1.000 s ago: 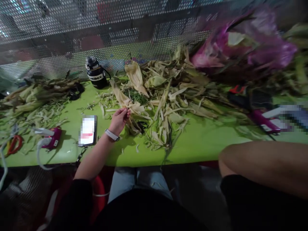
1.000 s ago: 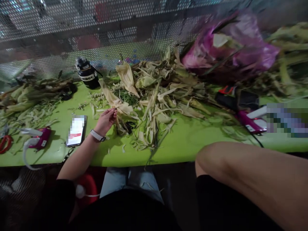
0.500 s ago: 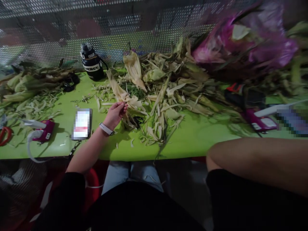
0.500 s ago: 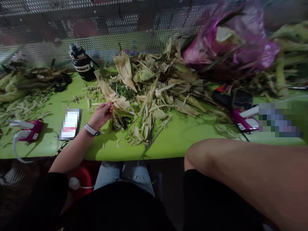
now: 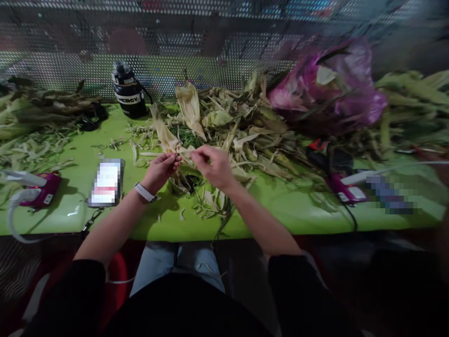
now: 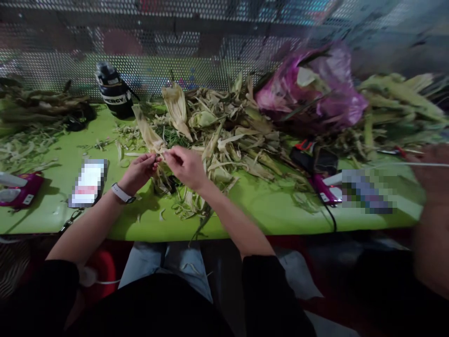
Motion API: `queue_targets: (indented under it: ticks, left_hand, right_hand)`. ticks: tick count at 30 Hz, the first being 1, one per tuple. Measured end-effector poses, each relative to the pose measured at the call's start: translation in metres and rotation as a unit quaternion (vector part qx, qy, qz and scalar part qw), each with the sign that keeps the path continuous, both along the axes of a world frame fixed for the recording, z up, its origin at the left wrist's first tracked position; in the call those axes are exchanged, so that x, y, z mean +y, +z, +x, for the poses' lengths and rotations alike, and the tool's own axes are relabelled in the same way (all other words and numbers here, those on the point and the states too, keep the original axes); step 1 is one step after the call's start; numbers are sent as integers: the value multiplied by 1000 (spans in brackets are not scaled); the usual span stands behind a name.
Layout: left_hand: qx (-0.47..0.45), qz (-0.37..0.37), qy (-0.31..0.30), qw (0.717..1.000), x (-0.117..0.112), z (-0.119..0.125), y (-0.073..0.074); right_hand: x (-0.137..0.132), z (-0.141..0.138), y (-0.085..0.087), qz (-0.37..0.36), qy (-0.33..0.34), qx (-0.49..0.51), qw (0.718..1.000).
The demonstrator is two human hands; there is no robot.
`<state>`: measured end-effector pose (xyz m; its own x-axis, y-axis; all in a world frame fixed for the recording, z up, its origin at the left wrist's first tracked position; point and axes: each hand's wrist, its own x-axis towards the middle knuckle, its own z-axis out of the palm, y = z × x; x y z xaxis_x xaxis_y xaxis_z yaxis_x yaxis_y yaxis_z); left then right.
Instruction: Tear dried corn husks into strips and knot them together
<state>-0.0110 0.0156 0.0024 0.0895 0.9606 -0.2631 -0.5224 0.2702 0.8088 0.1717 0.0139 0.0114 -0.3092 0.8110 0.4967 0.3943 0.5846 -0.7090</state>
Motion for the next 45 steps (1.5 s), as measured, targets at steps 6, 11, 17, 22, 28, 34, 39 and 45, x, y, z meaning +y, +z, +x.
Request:
queue_targets:
  ticks: [6,11,17,22,28,34,39,45]
  left_hand:
    - [-21,-12,16,1000,-1,1,-1]
    - [-4,-17,28,999,-3,5,-2]
    - [12,-3,41,999,-5,8,-3]
    - [24,17,36,999,-8,10,-2]
    - [25,36,34,998,-9,12,-4]
    - [72,69,31,995,-8,11,-7]
    - [186,172,17,967,-14,14,-7]
    - [219,183,-55,957,-18,14,-5]
  right_hand:
    - [14,-26,-27,-156,-6,45,987]
    - [14,-23,-30,-288,67,134,946]
    - [3,-19,-29,-82,-32,102,991]
    - [0,-23,-32,67,-56,-126,988]
    - [5,-26,-39,52,-69,-146,986]
    - [0,-21,-28,-14,-27,9,999]
    - [1,-16,-21,-107,-16,143,984]
    - [6,-14,-15,-242,35,257,935]
